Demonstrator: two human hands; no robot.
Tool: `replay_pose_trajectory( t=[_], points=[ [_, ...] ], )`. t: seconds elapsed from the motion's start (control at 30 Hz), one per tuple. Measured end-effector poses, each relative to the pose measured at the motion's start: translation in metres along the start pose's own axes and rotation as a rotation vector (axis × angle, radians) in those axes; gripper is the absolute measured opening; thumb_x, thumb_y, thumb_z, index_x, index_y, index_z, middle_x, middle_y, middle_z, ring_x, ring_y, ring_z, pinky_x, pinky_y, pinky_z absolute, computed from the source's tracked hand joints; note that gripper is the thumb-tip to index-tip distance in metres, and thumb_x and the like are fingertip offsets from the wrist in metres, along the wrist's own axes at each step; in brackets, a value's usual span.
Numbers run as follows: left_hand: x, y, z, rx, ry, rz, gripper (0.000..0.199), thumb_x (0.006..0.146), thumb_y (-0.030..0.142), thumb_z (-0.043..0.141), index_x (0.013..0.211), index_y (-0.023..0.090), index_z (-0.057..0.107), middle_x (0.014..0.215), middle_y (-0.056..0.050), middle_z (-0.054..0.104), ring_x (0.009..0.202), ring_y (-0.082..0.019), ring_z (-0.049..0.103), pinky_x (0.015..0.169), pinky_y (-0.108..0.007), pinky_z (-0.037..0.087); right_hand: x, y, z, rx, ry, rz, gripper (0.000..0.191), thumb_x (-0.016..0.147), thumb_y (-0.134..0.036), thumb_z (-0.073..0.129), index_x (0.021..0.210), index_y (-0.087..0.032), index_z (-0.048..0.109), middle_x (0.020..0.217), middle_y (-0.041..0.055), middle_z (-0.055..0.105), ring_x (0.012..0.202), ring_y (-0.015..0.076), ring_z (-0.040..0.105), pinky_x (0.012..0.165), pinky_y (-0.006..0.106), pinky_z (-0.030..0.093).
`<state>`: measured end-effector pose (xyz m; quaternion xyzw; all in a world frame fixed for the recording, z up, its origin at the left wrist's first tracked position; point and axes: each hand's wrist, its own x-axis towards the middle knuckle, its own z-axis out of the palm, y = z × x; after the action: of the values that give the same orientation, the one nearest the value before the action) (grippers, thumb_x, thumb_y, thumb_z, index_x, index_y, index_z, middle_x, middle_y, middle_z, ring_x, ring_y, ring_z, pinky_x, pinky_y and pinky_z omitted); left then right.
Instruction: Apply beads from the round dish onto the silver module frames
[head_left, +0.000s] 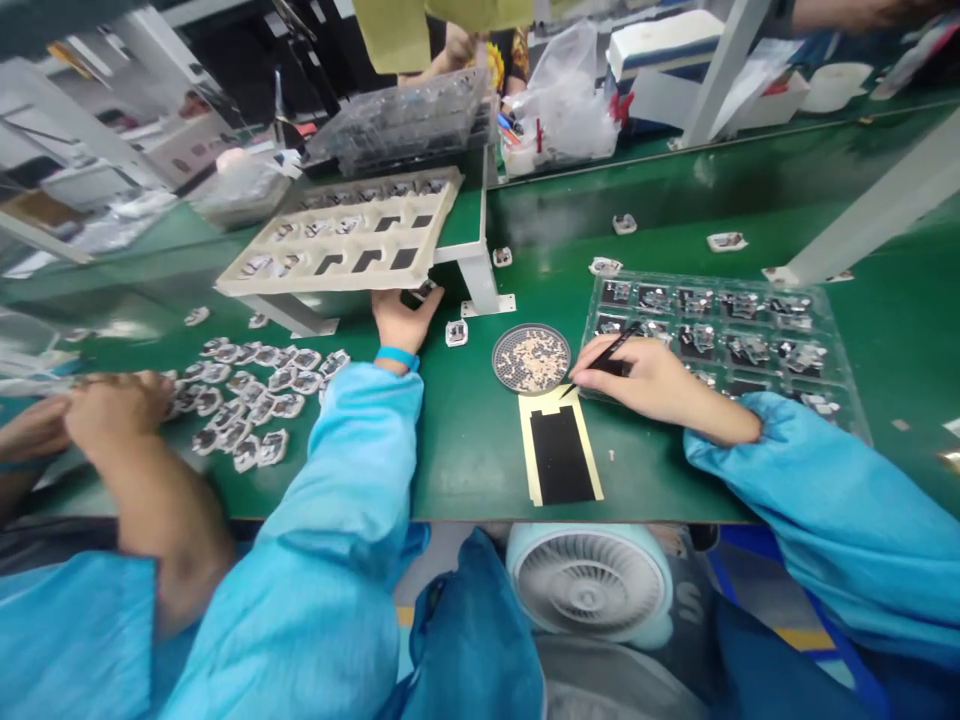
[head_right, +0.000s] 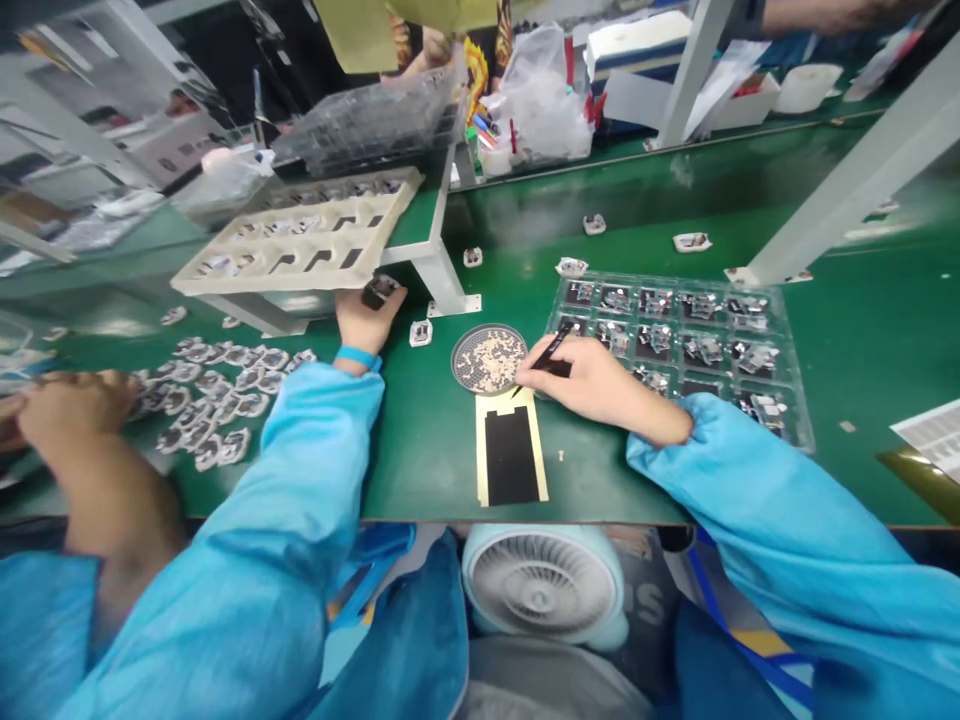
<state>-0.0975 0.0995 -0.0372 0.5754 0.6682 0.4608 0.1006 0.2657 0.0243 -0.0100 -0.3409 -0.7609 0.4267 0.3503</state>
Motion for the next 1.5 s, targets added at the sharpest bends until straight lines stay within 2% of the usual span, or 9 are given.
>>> replay_pose_trajectory(
  t=[0.07,0.23,0.37,0.6,0.73,0.9,1.0,1.27,1.5],
  points=[
    [-0.037,0.02,0.011,-0.175,0.023,0.042,0.042,0.082,0.043,0.076,0.108,0.013,0.064,0.103,-0.01,0.07,0.09,-0.018,0.064,0.081,-0.031,0.051,-0.002,0.006,0.005,-0.049,-0.01,-0.034,0.026,0.085,-0.043,0.073,0.093,-0.019,0.076,0.1,0.0041,0.074,0.095,0.0138,0.07,0.092,0.029,0.056],
    [-0.112,0.079,0.031,-0.281,-0.284,0.226,0.057,0.074,0.044,0.085,0.12,0.017,0.064,0.114,-0.01,0.069,0.091,-0.019,0.067,0.075,-0.029,0.052,-0.004,0.012,0.007,-0.206,0.017,-0.089,0.025,0.086,-0.041,0.072,0.095,-0.018,0.074,0.097,0.0038,0.073,0.09,0.0127,0.069,0.085,0.025,0.055],
    [-0.126,0.098,0.032,-0.205,-0.425,0.414,0.053,0.076,0.039,0.086,0.12,0.018,0.065,0.118,-0.011,0.07,0.108,-0.025,0.066,0.093,-0.036,0.053,-0.003,0.014,0.008,-0.216,-0.004,-0.123,0.025,0.087,-0.041,0.071,0.093,-0.017,0.073,0.094,0.0036,0.073,0.087,0.0122,0.069,0.082,0.025,0.053],
    [-0.124,0.092,0.031,-0.133,-0.519,0.567,0.049,0.079,0.029,0.084,0.123,0.02,0.063,0.116,-0.009,0.07,0.11,-0.024,0.062,0.098,-0.04,0.05,-0.004,0.011,0.008,-0.137,-0.012,-0.086,0.024,0.086,-0.041,0.072,0.09,-0.018,0.073,0.092,0.0026,0.073,0.084,0.0115,0.068,0.082,0.026,0.054],
    [-0.128,0.097,0.03,-0.187,-0.554,0.431,0.052,0.076,0.023,0.084,0.123,0.02,0.064,0.119,-0.009,0.069,0.106,-0.023,0.064,0.093,-0.038,0.053,-0.006,-0.003,0.002,-0.032,0.109,-0.055,0.023,0.085,-0.041,0.073,0.089,-0.018,0.071,0.091,0.0045,0.073,0.085,0.0142,0.069,0.082,0.03,0.057],
    [-0.135,0.109,0.029,-0.574,-0.634,0.003,0.055,0.072,0.018,0.083,0.121,0.02,0.058,0.116,-0.009,0.069,0.097,-0.019,0.07,0.079,-0.03,0.058,-0.006,-0.014,-0.002,0.008,0.366,-0.246,0.016,0.085,-0.035,0.074,0.086,-0.021,0.067,0.088,0.0054,0.072,0.086,0.0184,0.069,0.083,0.038,0.058],
    [-0.138,0.113,0.026,-0.76,-0.704,-0.182,0.057,0.067,0.016,0.085,0.115,0.02,0.054,0.104,-0.007,0.069,0.089,-0.017,0.071,0.077,-0.028,0.061,-0.006,-0.015,-0.001,-0.018,0.418,-0.347,0.011,0.084,-0.03,0.074,0.086,-0.022,0.066,0.085,0.0047,0.071,0.085,0.0192,0.069,0.082,0.041,0.058],
    [-0.14,0.114,0.026,-0.73,-0.654,-0.201,0.028,0.086,0.034,0.074,0.105,0.018,0.061,0.086,-0.005,0.069,0.063,-0.013,0.066,0.045,-0.018,0.052,-0.008,-0.013,0.006,-0.16,0.354,-0.4,0.008,0.083,-0.027,0.074,0.088,-0.024,0.069,0.088,0.0041,0.074,0.088,0.0201,0.069,0.087,0.043,0.056],
    [-0.142,0.113,0.028,-0.707,-0.642,-0.194,0.026,0.087,0.032,0.071,0.107,0.016,0.064,0.088,-0.007,0.071,0.06,-0.012,0.064,0.044,-0.019,0.052,-0.004,-0.008,0.013,-0.257,0.285,-0.453,0.014,0.082,-0.019,0.075,0.093,-0.024,0.069,0.094,0.001,0.075,0.091,0.0176,0.069,0.09,0.041,0.053]
  ],
)
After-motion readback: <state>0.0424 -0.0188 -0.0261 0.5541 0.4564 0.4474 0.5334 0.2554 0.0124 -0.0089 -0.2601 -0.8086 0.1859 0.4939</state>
